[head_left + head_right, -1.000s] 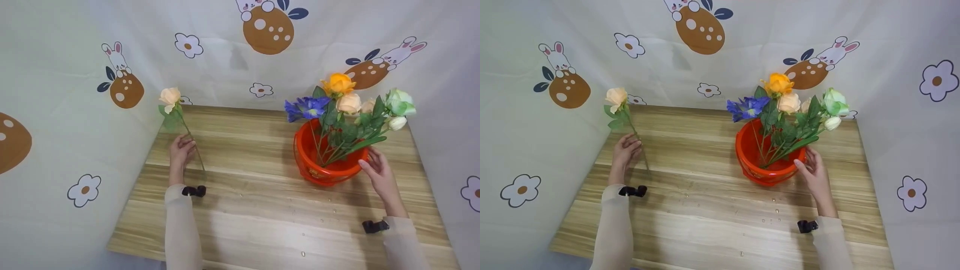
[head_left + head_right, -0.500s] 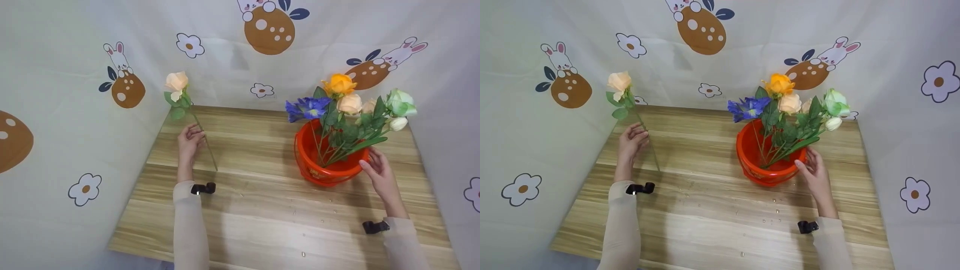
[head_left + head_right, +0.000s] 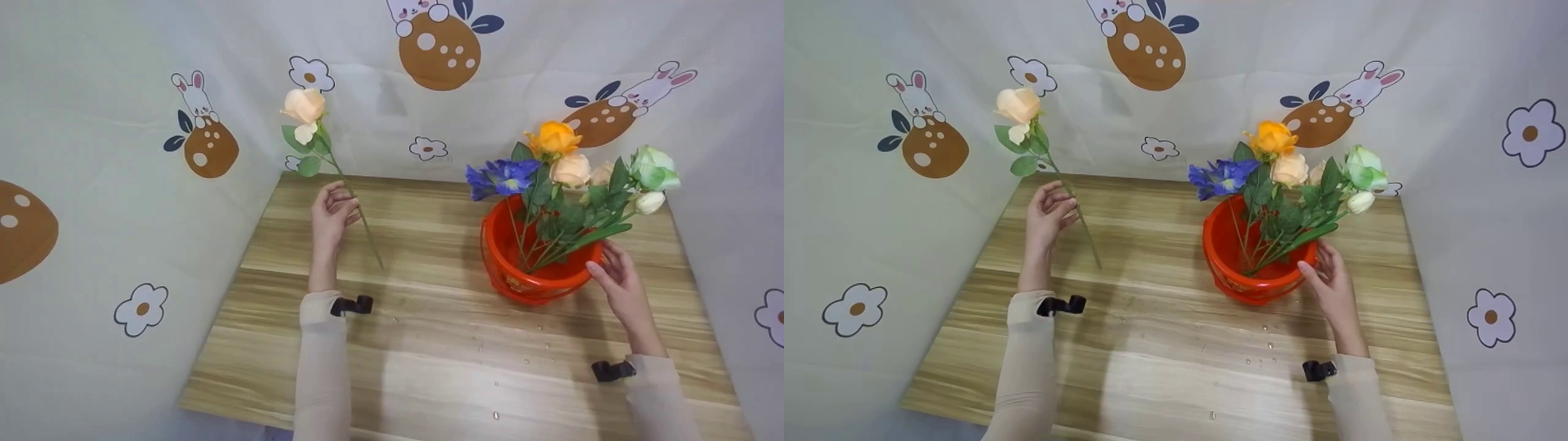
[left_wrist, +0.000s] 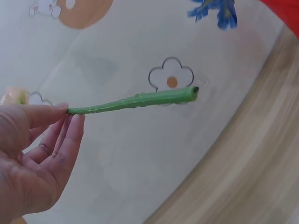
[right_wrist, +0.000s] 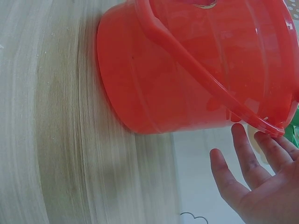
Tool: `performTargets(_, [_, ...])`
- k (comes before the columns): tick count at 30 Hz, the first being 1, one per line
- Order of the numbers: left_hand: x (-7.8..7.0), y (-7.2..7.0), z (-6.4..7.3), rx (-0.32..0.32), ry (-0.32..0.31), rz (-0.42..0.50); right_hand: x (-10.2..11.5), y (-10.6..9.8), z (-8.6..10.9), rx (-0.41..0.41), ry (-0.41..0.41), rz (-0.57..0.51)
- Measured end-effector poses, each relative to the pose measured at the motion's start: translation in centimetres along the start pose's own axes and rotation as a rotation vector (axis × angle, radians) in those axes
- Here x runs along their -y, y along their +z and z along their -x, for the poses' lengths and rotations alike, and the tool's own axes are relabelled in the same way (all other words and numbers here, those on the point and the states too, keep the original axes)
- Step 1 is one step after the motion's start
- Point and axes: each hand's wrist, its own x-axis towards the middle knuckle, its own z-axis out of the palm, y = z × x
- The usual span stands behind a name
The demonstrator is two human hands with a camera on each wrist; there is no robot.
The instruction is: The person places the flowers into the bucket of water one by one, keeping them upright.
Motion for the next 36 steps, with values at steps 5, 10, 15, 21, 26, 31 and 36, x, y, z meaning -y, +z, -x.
performTargets(5, [-0.6, 2.2, 0.6, 0.034, 0.052, 0.022, -0.1, -0.1, -0.1, -0.004, 0.010, 0.013])
performTargets(10, [-1.1, 4.8, 1.2, 0.053, 0.075, 0.054, -0.1, -0.1, -0.2, 0.000, 0.016, 0.024])
performTargets(15, [-1.7, 7.3, 1.7, 0.087, 0.087, 0.083, 0.0, 0.0, -0.2, 0.007, 0.011, -0.004])
performTargets(21, [-3.5, 10.4, 3.2, 0.130, 0.110, 0.061, 0.2, 0.0, 0.0, 0.012, 0.018, 0.019])
performTargets(26, [-3.9, 13.0, 4.2, 0.172, 0.144, 0.063, 0.2, 0.0, 0.1, 0.012, 0.009, 0.031])
performTargets(31, [-3.4, 15.5, 4.9, 0.213, 0.198, 0.067, 0.2, -0.1, 0.0, 0.001, 0.021, 0.042])
performTargets(36, [-2.4, 17.6, 5.7, 0.239, 0.218, 0.032, 0.2, -0.1, 0.0, -0.006, 0.036, 0.062])
